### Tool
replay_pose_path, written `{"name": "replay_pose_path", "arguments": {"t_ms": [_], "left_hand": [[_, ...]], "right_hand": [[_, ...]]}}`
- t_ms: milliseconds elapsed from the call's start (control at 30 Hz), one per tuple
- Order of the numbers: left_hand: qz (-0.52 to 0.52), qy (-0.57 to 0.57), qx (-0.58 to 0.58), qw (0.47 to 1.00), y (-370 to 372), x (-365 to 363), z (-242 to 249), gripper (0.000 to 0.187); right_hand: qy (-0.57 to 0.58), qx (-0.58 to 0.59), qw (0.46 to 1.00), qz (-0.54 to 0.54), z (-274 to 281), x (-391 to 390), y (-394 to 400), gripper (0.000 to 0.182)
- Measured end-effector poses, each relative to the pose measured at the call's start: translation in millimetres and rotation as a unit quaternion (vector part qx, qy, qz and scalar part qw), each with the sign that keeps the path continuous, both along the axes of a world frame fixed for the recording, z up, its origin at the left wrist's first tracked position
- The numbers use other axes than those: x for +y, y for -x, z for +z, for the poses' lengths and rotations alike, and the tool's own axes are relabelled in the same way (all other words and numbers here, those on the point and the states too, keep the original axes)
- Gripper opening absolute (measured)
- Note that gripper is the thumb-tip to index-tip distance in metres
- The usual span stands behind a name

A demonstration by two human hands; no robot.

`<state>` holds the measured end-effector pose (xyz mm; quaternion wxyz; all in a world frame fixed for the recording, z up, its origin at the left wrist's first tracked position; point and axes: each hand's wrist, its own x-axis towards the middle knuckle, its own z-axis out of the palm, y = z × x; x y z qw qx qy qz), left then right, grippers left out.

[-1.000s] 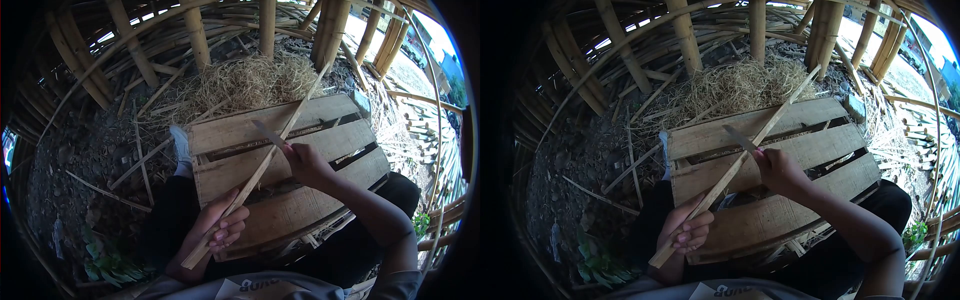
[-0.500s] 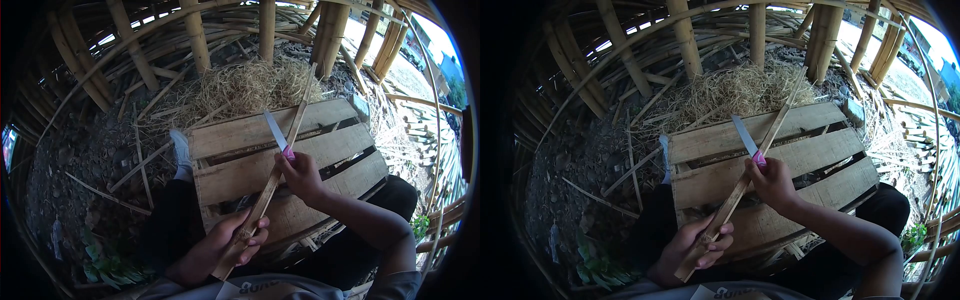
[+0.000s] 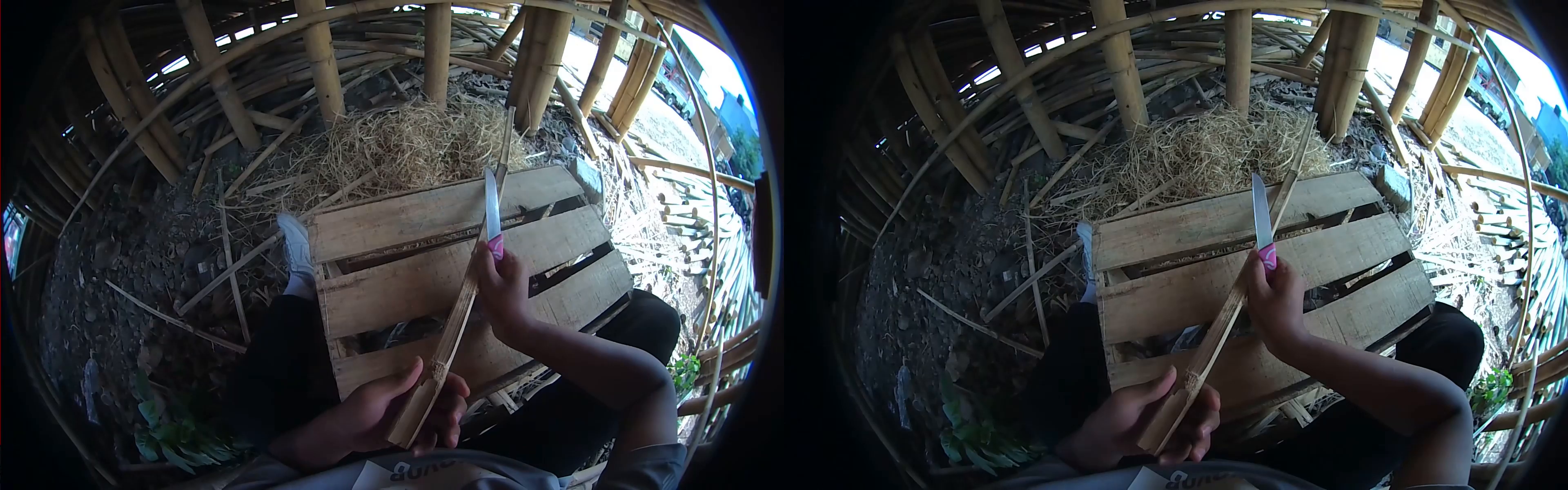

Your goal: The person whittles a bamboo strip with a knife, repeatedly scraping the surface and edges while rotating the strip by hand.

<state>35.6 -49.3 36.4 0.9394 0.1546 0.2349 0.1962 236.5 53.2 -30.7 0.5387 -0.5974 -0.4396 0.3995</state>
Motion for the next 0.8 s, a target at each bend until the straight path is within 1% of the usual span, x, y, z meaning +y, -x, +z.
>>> {"name": "replay_pose_path", "arguments": {"t_ms": [67, 100, 167, 200, 267, 300, 400, 467, 500, 533, 567, 600, 633, 667, 700, 733, 800], "left_hand": [[0.034, 0.095, -0.011, 0.995, -2, -3, -1, 0.055], [0.035, 0.095, -0.010, 0.995, 0, -3, -6, 0.055], [0.016, 0.101, -0.151, 0.983, 7, 0, -21, 0.045], [0.017, 0.101, -0.151, 0.983, 9, 3, -25, 0.045], [0.008, 0.133, -0.212, 0.968, 12, 7, -29, 0.040], [0.008, 0.133, -0.212, 0.968, 12, 7, -29, 0.040], [0.034, 0.120, -0.197, 0.972, 13, 10, -30, 0.036], [0.035, 0.140, -0.239, 0.960, 13, 13, -38, 0.037], [0.035, 0.140, -0.239, 0.960, 14, 14, -37, 0.037], [0.038, 0.108, -0.189, 0.975, 15, 16, -36, 0.038], [0.040, 0.076, -0.139, 0.987, 16, 18, -36, 0.039], [0.040, 0.076, -0.138, 0.987, 17, 19, -35, 0.039], [0.049, 0.058, -0.107, 0.991, 18, 20, -35, 0.038], [0.058, 0.041, -0.076, 0.995, 20, 21, -35, 0.037], [0.057, 0.041, -0.075, 0.995, 22, 23, -35, 0.037], [0.049, 0.032, -0.070, 0.996, 24, 26, -35, 0.037], [0.036, 0.015, -0.055, 0.998, 28, 31, -37, 0.037]], "right_hand": [[-0.008, -0.007, 1.000, 0.005, 0, -3, 2, 0.027], [-0.017, -0.014, 1.000, 0.010, 2, -4, 3, 0.027], [-0.007, -0.022, 1.000, 0.010, 8, -5, 4, 0.028], [0.003, -0.030, 0.999, 0.011, 11, -5, 4, 0.030], [0.023, -0.046, 0.998, 0.021, 20, -9, 5, 0.031], [0.043, -0.061, 0.997, 0.030, 22, -9, 5, 0.032], [0.041, -0.082, 0.994, 0.062, 18, -4, -5, 0.036], [0.052, -0.103, 0.990, 0.076, 22, 0, -10, 0.038], [0.063, -0.124, 0.986, 0.089, 26, 2, -13, 0.041], [0.063, -0.123, 0.986, 0.089, 28, 5, -17, 0.041], [0.037, -0.183, 0.980, 0.071, 31, 7, -21, 0.043], [0.011, -0.242, 0.969, 0.053, 33, 10, -26, 0.046], [0.012, -0.242, 0.969, 0.053, 32, 16, -34, 0.046], [-0.006, -0.307, 0.949, 0.067, 30, 24, -45, 0.046], [-0.023, -0.371, 0.925, 0.080, 30, 30, -52, 0.047], [0.010, -0.380, 0.922, 0.078, 37, 32, -55, 0.045], [0.023, -0.393, 0.914, 0.095, 34, 46, -68, 0.044]]}}
